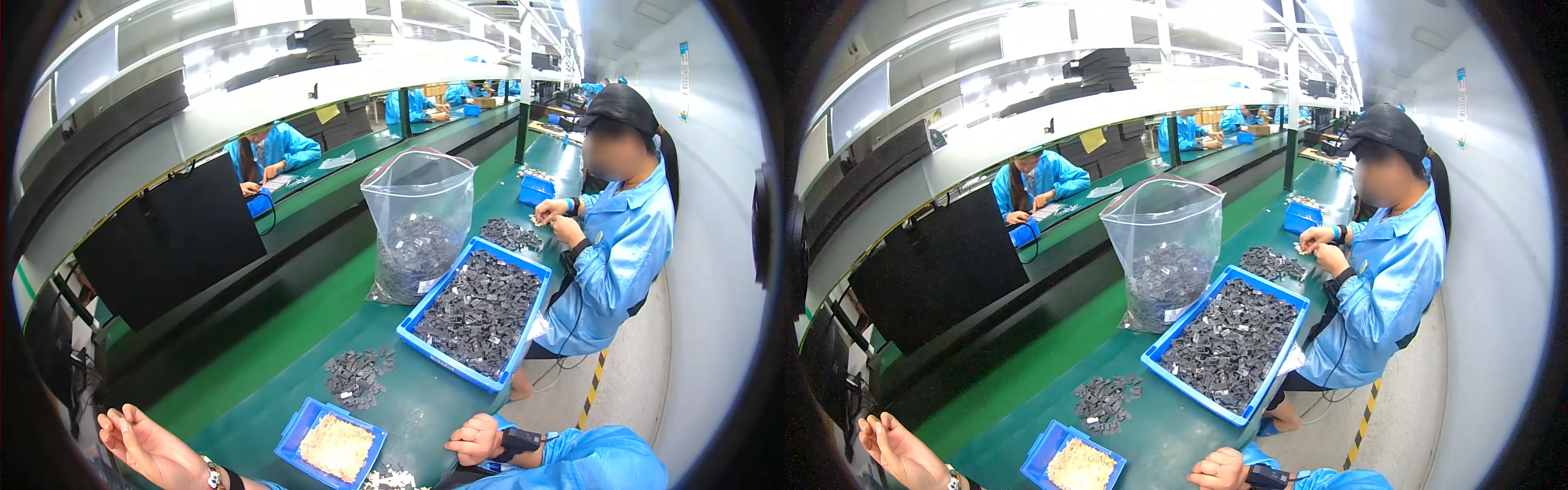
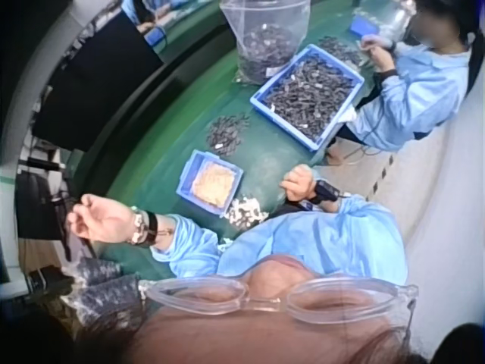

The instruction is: Manually assemble small white plastic components into larger grey plastic housings at a factory assembly line.

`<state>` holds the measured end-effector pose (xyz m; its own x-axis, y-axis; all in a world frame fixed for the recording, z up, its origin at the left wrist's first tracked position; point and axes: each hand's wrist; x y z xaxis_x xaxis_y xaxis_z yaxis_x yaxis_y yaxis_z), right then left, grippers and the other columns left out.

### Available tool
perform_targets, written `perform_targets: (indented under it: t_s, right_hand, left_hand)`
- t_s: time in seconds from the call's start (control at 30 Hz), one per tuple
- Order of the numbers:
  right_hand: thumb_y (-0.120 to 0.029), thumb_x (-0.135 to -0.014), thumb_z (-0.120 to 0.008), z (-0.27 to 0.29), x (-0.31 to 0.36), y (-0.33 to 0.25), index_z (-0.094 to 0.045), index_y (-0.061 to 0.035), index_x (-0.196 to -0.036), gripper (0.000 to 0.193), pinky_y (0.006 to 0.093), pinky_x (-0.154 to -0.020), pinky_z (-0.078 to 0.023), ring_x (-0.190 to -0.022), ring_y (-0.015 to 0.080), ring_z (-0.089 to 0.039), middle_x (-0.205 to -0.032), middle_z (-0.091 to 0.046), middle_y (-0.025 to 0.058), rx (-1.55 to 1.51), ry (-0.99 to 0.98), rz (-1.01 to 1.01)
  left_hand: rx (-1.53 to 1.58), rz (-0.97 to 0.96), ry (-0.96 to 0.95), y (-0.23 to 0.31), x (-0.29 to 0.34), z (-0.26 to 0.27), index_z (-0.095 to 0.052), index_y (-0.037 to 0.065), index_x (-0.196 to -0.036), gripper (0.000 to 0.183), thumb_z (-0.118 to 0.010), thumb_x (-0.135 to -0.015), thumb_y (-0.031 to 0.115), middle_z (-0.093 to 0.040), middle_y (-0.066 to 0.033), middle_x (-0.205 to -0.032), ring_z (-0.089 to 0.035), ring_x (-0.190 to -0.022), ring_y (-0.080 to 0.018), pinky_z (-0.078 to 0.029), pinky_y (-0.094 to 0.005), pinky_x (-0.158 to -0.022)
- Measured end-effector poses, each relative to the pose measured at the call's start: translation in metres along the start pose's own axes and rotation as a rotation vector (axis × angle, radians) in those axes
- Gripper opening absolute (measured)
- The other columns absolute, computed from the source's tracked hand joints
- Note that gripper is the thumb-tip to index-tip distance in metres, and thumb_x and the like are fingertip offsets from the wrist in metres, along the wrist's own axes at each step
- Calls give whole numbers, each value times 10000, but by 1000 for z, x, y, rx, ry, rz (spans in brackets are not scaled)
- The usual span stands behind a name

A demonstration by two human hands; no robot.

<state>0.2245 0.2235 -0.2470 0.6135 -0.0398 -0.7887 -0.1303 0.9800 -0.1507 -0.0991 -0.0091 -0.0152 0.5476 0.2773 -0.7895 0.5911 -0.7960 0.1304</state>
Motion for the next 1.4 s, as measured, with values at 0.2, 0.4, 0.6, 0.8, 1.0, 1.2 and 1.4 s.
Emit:
perform_targets:
  t_s: [0.2,0.4,0.6,0.8,1.0,1.2,1.4]
  right_hand:
    - [-135,-591,-598,1,0,-2,-712,-176,-822,261,285,-502,-347,-556,105,-502,-785,-631,-83,19,-5,6]
    - [-134,-585,-601,1,-2,-5,-717,-181,-827,273,288,-502,-351,-561,107,-506,-786,-632,-85,26,-21,2]
    - [-132,-591,-600,-1,-2,-2,-715,-179,-819,260,289,-500,-357,-554,109,-506,-764,-622,-87,15,-5,2]
    - [-135,-595,-597,0,-1,0,-715,-176,-826,263,292,-502,-357,-551,110,-501,-773,-620,-85,9,-19,12]
    - [-135,-605,-594,1,0,-2,-715,-174,-831,259,291,-503,-358,-551,113,-496,-777,-622,-83,20,-23,12]
    - [-142,-603,-589,-3,1,-1,-713,-172,-824,255,290,-500,-357,-548,113,-495,-768,-623,-81,24,-3,25]
    - [-140,-594,-590,-2,-1,-3,-714,-169,-807,248,289,-498,-355,-546,113,-496,-765,-626,-81,30,6,9]
  left_hand:
    - [63,-24,3,4,0,5,-580,95,-1006,244,-525,-881,-107,-621,-40,-1121,-591,-876,-183,-452,-353,-763]
    - [13,-40,-35,4,-2,7,-571,101,-1010,220,-520,-904,-84,-613,-34,-1152,-582,-865,-182,-434,-345,-762]
    - [17,-62,-62,2,1,5,-567,107,-1018,226,-527,-905,-84,-609,-32,-1171,-583,-868,-183,-433,-344,-767]
    - [-39,-75,-29,1,2,4,-565,115,-1026,245,-534,-898,-91,-603,-33,-1192,-584,-879,-181,-432,-345,-773]
    - [15,-55,-120,4,1,7,-590,118,-1052,319,-523,-868,-135,-597,-35,-1211,-590,-920,-185,-429,-357,-797]
    - [63,-36,-129,4,2,7,-602,110,-1074,360,-520,-847,-156,-591,-48,-1193,-587,-949,-198,-431,-355,-791]
    - [96,-23,-120,4,2,4,-610,104,-1064,363,-522,-832,-162,-587,-40,-1126,-579,-928,-199,-433,-353,-788]
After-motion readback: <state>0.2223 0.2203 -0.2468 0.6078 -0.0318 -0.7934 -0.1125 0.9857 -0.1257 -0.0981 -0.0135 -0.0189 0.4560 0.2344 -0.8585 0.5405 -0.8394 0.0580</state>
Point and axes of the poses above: each hand's wrist, its own x-axis away from the middle knuckle, its own z-axis out of the back of the hand, y = z × x
